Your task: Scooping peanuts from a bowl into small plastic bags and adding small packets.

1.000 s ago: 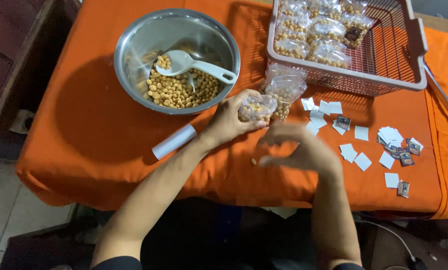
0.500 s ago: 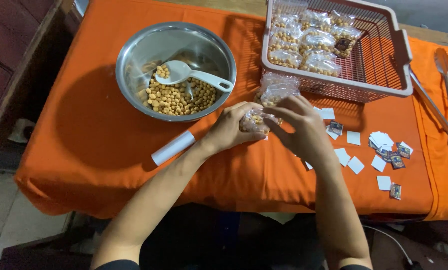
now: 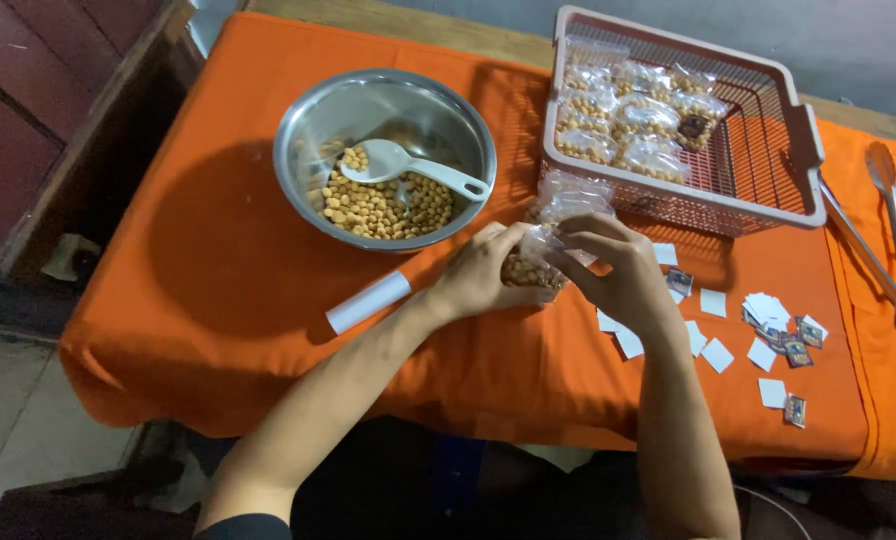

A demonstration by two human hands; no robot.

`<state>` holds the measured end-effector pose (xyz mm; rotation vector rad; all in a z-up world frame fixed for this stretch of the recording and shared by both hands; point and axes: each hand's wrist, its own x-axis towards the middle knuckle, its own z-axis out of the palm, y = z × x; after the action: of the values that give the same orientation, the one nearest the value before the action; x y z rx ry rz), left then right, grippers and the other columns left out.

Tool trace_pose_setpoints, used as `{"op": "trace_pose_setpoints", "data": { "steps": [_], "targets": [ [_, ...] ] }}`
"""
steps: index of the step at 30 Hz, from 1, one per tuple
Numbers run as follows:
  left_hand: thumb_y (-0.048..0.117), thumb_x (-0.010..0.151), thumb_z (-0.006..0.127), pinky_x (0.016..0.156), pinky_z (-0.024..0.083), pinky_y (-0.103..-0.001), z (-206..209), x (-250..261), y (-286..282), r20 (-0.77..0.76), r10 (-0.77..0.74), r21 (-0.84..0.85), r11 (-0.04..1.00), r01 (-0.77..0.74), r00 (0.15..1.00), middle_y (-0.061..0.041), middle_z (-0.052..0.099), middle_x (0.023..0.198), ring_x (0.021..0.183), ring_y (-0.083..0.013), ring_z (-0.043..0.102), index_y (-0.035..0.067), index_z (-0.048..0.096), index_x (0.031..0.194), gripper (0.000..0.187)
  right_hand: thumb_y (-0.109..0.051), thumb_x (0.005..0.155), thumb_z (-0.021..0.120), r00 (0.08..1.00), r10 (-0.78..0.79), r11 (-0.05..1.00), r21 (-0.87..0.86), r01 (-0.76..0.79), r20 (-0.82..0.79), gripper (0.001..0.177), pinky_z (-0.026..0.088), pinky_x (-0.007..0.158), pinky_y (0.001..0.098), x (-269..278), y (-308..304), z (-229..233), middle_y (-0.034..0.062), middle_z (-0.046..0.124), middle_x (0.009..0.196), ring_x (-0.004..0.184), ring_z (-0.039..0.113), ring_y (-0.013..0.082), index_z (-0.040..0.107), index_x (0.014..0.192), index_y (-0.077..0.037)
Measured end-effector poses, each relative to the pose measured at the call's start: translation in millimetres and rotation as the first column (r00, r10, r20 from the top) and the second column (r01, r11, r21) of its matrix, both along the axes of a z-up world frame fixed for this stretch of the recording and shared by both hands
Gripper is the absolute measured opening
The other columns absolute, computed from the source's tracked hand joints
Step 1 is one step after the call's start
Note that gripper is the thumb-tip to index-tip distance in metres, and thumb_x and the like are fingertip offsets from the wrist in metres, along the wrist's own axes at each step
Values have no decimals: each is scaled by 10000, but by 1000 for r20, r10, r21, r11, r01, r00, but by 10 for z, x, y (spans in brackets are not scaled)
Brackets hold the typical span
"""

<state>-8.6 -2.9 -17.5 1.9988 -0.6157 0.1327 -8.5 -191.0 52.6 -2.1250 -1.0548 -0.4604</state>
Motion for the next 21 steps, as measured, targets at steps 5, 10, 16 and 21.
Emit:
{"op": "trace_pose_setpoints", "data": {
  "steps": [5,10,16,21],
  "targets": [
    [493,595,752,817,500,-416,-211,117,-89,147,53,56,996,-62,988,-152,598,980,966,-318,583,87,480,1139,731,-68,732,743,997,-49,998,-32,51,54,201,473,787,438,-10,69,107,127,619,996,920,596,353,673,920,-68],
    [432,578,801,785,517,-396,-341,161,-134,217,86,37,995,-97,972,-141,563,928,902,-332,609,58,500,1100,708,-107,790,727,992,-68,997,30,66,102,200,470,818,389,-86,276,196,82,610,991,915,597,301,677,983,-110],
    [322,666,761,763,487,-295,-436,217,-237,265,236,19,968,-250,935,-80,513,827,788,-240,604,62,499,976,482,-57,776,720,986,30,994,96,-46,162,150,484,728,387,-240,633,137,114,634,910,790,593,330,679,920,-68],
    [605,716,610,731,499,-344,-277,153,-135,337,216,-116,976,-187,917,-58,497,885,874,-290,593,153,479,1088,600,13,813,713,966,-161,985,90,146,202,131,467,681,451,-255,457,263,137,633,884,771,574,368,660,925,-30]
  ]
}}
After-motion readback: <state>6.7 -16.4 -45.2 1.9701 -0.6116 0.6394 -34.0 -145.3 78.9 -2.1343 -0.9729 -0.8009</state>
